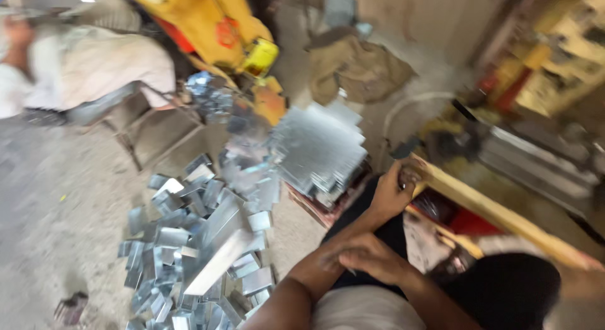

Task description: The person sits on the floor in a workshop and repeatedly places flat metal sheets into a hydraulic press machine. They operate the press to shape the metal, then remove the finished pieces and place them into a growing pile on the floor.

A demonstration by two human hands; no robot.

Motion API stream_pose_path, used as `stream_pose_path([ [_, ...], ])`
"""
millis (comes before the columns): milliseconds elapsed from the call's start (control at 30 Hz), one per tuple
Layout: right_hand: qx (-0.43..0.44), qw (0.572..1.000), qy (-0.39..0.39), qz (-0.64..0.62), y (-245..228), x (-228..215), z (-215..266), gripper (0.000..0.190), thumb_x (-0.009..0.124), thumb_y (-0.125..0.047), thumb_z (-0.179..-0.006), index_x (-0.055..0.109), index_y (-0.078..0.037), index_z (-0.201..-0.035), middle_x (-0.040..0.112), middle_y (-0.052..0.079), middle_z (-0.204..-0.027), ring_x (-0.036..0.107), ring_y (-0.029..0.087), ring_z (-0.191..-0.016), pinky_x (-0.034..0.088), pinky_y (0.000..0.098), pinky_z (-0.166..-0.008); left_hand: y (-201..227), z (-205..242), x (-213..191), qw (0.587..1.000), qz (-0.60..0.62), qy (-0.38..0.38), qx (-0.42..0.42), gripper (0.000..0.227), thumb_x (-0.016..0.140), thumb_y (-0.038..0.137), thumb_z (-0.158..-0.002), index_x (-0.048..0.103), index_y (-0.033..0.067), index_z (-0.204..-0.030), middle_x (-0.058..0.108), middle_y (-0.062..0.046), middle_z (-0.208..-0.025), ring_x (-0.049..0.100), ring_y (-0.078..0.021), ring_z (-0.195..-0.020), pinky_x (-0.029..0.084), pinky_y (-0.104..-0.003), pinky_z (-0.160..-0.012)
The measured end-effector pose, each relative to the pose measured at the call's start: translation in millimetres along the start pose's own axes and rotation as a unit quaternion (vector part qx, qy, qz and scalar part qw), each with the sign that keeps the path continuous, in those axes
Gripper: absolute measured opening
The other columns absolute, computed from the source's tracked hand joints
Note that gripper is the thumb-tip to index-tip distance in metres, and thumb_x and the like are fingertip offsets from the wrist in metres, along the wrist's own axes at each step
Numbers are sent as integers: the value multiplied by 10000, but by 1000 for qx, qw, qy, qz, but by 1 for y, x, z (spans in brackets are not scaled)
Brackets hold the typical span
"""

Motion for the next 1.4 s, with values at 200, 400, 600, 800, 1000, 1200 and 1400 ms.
stream_pose_path([
  [200,-65,982,178,-1,-2,-41,13,474,594,-208,-986,603,120,-1328,767,258,-1113,741,302,-987,579,428,-898,-32,-76,-139,923,-354,149,26,466,633,220,-950,569,95,-1394,686,-144,-1302,637,-328,-1144,448,-497,-1106],
  [400,-80,961,262,-47,23,-88,52,471,566,-151,-991,547,114,-1379,710,278,-1169,699,316,-1051,549,452,-931,-91,-83,-246,808,-572,112,-88,788,474,592,-967,358,102,-1573,345,-141,-1654,292,-326,-1529,66,-686,-1224],
  [600,-49,928,362,-68,89,-159,109,513,591,-96,-963,515,81,-1439,674,270,-1196,672,319,-1069,536,484,-936,-74,-66,-271,779,-601,119,-135,838,466,672,-952,344,135,-1584,240,-147,-1681,257,-341,-1542,61,-774,-1161],
  [800,4,884,454,-111,139,-195,167,473,530,-114,-1030,495,44,-1474,643,258,-1219,652,314,-1070,523,505,-952,-61,-66,-267,759,-613,104,-192,843,444,700,-930,326,205,-1602,195,-139,-1703,243,-410,-1519,72,-797,-1140],
  [1000,61,863,489,-108,139,-204,175,452,469,-162,-1055,502,2,-1475,635,265,-1246,644,328,-1078,516,539,-966,-75,-69,-265,738,-637,68,-215,809,358,692,-988,284,190,-1618,169,-139,-1711,184,-432,-1548,39,-793,-1160],
  [1200,30,859,494,-129,128,-211,163,431,486,-234,-1067,503,-21,-1440,645,225,-1217,642,318,-1086,528,489,-940,-95,-67,-258,729,-646,78,-212,835,271,657,-999,160,129,-1636,82,-147,-1711,51,-426,-1558,-18,-800,-1133],
  [1400,-24,863,498,-83,112,-161,150,397,549,-194,-1030,568,11,-1369,668,179,-1152,640,262,-1007,519,414,-899,-73,-44,-209,751,-631,13,-194,980,293,779,-942,127,115,-1644,60,-197,-1717,6,-483,-1556,-75,-779,-1130],
])
Point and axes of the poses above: each hand's wrist, its own z-axis away from the middle knuckle, its own x-axis out of the palm, y = z × x, the point moved 4 cm from there along -z, towards the middle knuckle
